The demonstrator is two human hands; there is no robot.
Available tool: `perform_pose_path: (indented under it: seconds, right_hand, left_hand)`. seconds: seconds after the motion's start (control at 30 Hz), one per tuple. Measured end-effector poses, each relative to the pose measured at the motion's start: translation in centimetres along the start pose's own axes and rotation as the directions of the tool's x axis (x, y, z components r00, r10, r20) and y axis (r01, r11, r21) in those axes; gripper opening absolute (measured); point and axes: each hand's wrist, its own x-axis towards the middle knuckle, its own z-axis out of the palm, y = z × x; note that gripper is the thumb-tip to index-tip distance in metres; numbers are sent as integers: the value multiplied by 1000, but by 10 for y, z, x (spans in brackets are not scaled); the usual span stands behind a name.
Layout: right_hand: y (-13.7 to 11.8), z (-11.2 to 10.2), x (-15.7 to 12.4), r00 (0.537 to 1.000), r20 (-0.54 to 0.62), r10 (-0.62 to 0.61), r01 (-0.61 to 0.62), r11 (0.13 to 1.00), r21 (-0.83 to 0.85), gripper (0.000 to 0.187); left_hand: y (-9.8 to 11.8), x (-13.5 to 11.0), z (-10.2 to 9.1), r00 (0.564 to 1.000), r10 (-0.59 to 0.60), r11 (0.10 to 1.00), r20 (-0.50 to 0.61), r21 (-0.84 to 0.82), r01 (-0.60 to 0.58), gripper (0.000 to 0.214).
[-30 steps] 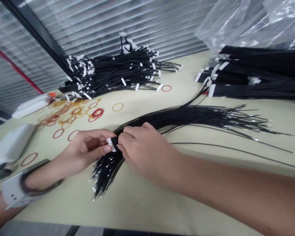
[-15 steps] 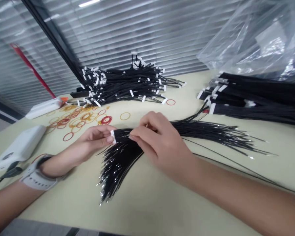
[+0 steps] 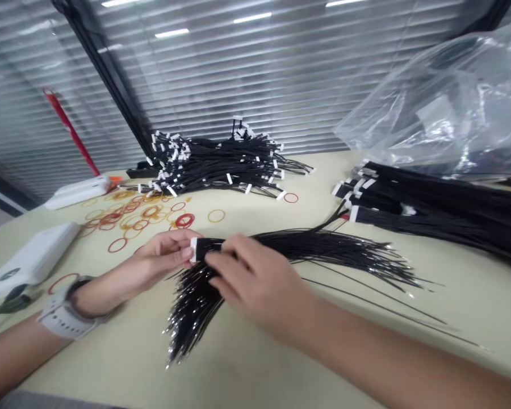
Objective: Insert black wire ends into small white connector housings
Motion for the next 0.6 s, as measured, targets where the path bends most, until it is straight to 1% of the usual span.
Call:
perform_pose_path:
  seconds: [0.03, 0.1, 0.13, 0.17, 0.23, 0.3, 0.37, 0.47, 0.53, 0.6]
  right_hand:
    - [5, 1, 1, 997, -22, 73, -74, 996, -39, 31]
    - [13, 3, 3, 979, 32, 201, -196, 975, -107, 42]
    - [15, 3, 3, 969, 78, 234, -224, 968, -118, 42]
    - [17, 3, 4, 964, 114, 238, -226, 968, -109, 39]
    - [20, 3, 5, 971, 132, 200, -193, 979, -62, 28]
    - [21, 3, 5, 982, 102, 158, -156, 987, -31, 20]
    - [22, 2, 4, 991, 63, 119, -118, 993, -18, 18]
    - [22, 1, 3, 997, 4, 75, -75, 997, -6, 22]
    - [20, 0, 3, 997, -50, 58, -58, 998, -5, 29]
    - [17, -1, 3, 996, -91, 9, -9, 1000, 3, 33]
  left_hand:
    - [0, 0, 0, 1000, 15, 1000, 9, 9, -16, 14]
    - [1, -1, 1, 999, 45, 998, 23, 40, -46, 13]
    - [2, -1, 3, 998, 57, 997, 24, 60, -58, 13]
    - [4, -2, 4, 998, 64, 995, 18, 78, -66, 12]
    - [9, -3, 7, 997, 75, 992, -1, 104, -75, 10]
    - [13, -4, 10, 995, 93, 991, -24, 95, -91, 10]
    - [16, -5, 11, 994, 103, 992, -38, 78, -100, 9]
    - [15, -4, 11, 993, 93, 994, -69, 72, -88, 8]
    - [13, -2, 9, 991, 75, 995, -114, 69, -67, 9]
    - [13, 0, 8, 985, 51, 998, -163, 45, -44, 10]
